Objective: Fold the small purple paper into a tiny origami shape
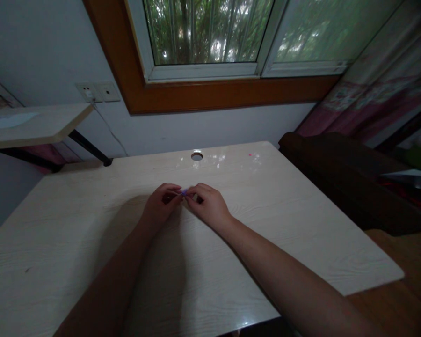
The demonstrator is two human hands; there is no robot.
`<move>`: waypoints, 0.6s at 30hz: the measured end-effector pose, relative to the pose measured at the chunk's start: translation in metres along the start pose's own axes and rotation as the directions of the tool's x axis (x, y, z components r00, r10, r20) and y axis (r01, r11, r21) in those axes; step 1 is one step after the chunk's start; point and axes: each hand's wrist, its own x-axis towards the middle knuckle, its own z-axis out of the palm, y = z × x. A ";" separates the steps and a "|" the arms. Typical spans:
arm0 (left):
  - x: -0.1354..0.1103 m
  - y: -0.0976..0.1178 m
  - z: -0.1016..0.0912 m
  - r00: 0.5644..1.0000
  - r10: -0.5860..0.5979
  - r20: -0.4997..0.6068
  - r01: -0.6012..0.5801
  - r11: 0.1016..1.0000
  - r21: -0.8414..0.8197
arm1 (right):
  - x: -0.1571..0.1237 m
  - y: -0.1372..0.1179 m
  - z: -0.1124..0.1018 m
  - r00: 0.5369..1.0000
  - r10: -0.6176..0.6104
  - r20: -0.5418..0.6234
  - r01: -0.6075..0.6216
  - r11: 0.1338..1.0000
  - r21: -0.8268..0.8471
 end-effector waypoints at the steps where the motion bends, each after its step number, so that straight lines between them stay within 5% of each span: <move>1: 0.000 0.001 0.001 0.999 0.026 -0.021 -0.026 1.000 0.005 | 0.000 0.000 0.000 1.000 -0.003 0.003 0.003 1.000 -0.016; 7: -0.001 0.007 0.000 0.987 0.161 0.002 -0.160 0.980 0.119 | -0.001 0.002 0.001 0.999 -0.032 0.004 0.032 0.998 -0.045; 18: 0.000 0.000 -0.003 0.993 0.120 0.007 -0.120 0.985 0.127 | 0.002 0.003 0.000 0.999 0.022 -0.038 -0.017 0.991 0.129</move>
